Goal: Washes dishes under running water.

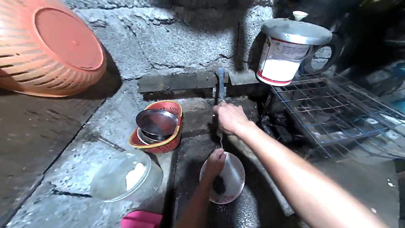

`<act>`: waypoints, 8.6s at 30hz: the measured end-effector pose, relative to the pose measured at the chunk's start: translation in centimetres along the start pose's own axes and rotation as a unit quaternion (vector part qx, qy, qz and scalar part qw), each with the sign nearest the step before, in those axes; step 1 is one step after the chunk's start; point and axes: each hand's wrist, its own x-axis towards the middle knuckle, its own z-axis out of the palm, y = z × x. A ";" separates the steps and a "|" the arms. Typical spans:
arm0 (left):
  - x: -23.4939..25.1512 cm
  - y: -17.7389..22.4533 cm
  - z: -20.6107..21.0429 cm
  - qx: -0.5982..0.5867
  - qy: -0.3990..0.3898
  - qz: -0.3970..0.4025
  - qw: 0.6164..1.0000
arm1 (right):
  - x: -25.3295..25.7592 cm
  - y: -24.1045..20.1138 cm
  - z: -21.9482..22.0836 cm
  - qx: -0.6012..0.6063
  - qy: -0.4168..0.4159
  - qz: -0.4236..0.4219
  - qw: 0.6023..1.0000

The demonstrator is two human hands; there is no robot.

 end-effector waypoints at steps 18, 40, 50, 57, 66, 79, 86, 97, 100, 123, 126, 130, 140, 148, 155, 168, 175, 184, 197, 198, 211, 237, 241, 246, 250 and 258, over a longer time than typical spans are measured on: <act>-0.4 -1.4 -1.9 -0.226 0.055 -0.160 0.959 | 2.0 2.4 18.5 0.712 -0.058 0.216 0.666; 3.6 2.9 -3.7 -0.059 -0.113 -0.034 0.991 | -1.5 4.3 0.8 0.123 0.171 -0.131 0.969; -3.0 -5.6 -3.8 0.204 0.015 -0.140 0.969 | 0.6 -0.2 -0.8 0.126 -0.006 0.143 0.982; -6.2 -7.3 -2.6 0.224 0.030 -0.171 0.959 | 0.4 2.0 -2.8 -0.154 -0.061 -0.166 0.972; -7.2 -8.1 -2.1 0.174 0.047 -0.207 0.962 | 0.1 -0.2 -1.0 -0.050 -0.009 0.010 0.999; -10.9 -7.3 -0.1 -0.372 0.082 -0.222 0.898 | -9.6 3.8 32.0 0.273 -0.137 -0.024 0.952; -12.3 -5.4 2.3 -0.305 0.050 -0.166 0.936 | -8.5 5.6 33.0 0.242 0.009 0.161 0.957; -13.1 -5.6 0.3 -0.215 0.154 -0.201 0.943 | -12.0 5.9 31.8 0.248 -0.179 -0.093 0.948; -13.8 -4.9 2.1 -0.211 0.128 -0.224 0.943 | -8.7 5.0 33.3 0.219 -0.072 0.025 0.973; -13.6 -4.7 1.3 -0.133 0.105 -0.251 0.953 | -6.6 4.2 34.1 0.290 -0.074 0.012 0.954; -13.4 -4.6 0.4 -0.174 0.107 -0.237 0.950 | -6.1 -1.3 32.7 0.459 -0.076 0.020 0.885; -13.5 -4.2 -1.0 -0.179 0.112 -0.271 0.939 | -9.8 3.1 33.6 0.358 -0.156 -0.152 0.908; -13.1 -4.2 -1.6 -0.186 0.116 -0.278 0.935 | -9.7 2.4 32.6 0.375 -0.197 -0.159 0.892; -13.4 -4.7 -1.9 -0.190 0.148 -0.285 0.928 | -6.9 -3.9 31.7 0.483 -0.126 -0.057 0.865; -13.5 -2.7 -5.9 -0.288 0.094 -0.346 0.888 | -10.5 1.2 26.0 0.239 -0.249 -0.295 0.891; -12.2 0.8 -10.8 0.034 -0.147 0.159 0.976 | -10.7 9.5 15.3 0.421 -0.066 -0.215 0.879; -14.4 4.5 -3.3 -0.132 0.005 0.075 0.988 | -15.2 3.5 19.1 0.417 0.284 -0.008 0.864; -16.3 6.3 -1.1 -0.090 0.015 0.146 0.985 | -13.2 4.7 18.2 0.411 0.209 0.093 0.882; -18.2 5.2 -1.5 -0.135 -0.070 0.075 0.986 | -14.2 4.7 14.7 0.297 0.006 -0.092 0.950; -18.4 5.4 -1.1 -0.133 -0.051 0.069 0.987 | -14.2 4.0 15.4 0.296 0.021 -0.118 0.948; -20.1 3.7 -1.7 -0.264 -0.011 0.128 0.956 | -12.0 8.3 16.6 0.493 0.086 -0.003 0.866; -15.7 2.3 -2.7 -0.255 0.091 0.030 0.962 | -14.3 9.5 22.7 0.547 -0.035 0.282 0.787; -10.1 0.7 -2.7 0.166 0.048 0.081 0.982 | -19.1 10.5 24.9 0.530 0.004 0.249 0.810; -5.9 -2.3 -0.5 0.361 -0.025 0.074 0.929 | -26.9 12.2 21.3 0.494 0.046 0.264 0.827; -4.6 -3.8 1.5 0.411 -0.052 0.057 0.908 | -32.8 19.6 20.5 0.473 0.143 0.377 0.783; -3.4 -4.8 4.2 0.423 -0.082 0.036 0.902 | -37.3 28.8 23.9 0.354 0.125 0.590 0.715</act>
